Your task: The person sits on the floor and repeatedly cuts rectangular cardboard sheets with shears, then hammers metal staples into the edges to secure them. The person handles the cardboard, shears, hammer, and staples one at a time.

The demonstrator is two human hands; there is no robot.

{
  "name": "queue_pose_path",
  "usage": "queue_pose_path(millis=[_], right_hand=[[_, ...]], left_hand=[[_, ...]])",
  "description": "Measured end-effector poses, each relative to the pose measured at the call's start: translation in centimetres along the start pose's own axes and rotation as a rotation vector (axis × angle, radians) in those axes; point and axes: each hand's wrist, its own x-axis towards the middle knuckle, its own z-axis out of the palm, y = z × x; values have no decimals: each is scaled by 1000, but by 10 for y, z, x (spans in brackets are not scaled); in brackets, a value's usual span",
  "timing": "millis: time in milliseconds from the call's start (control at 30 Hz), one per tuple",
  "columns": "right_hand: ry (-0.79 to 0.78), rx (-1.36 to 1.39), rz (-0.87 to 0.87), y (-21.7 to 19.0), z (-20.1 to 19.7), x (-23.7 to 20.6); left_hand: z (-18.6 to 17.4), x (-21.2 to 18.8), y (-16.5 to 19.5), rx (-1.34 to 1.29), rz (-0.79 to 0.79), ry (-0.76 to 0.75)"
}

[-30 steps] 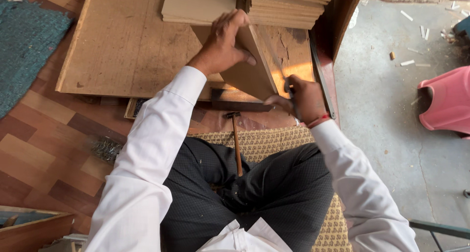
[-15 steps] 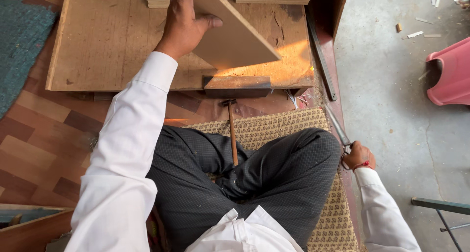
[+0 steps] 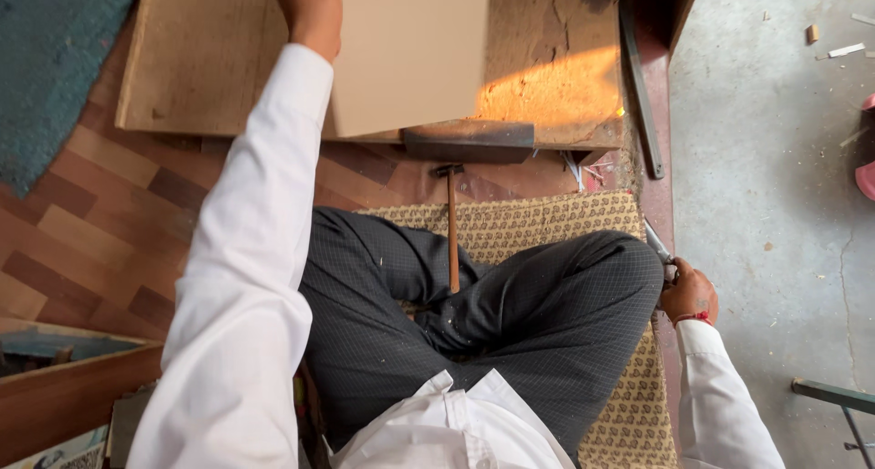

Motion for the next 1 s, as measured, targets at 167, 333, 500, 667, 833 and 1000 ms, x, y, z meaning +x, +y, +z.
queue_pose_path(millis=[167, 333, 500, 667, 833, 1000], right_hand=[[-60, -28, -88, 2, 1, 13], [0, 121, 68, -21, -21, 36], [275, 407, -347, -110, -84, 58], [41, 477, -621, -239, -101, 69], [138, 234, -696, -316, -62, 70], [371, 253, -596, -316, -37, 74]], left_hand=[[19, -1, -28, -148, -371, 24], [47, -20, -69, -150, -392, -38], [61, -10, -98, 422, -478, -321], [40, -75, -101, 737, 15, -585], [-2, -163, -90, 726, -115, -635], [6, -173, -102, 675, 62, -511]])
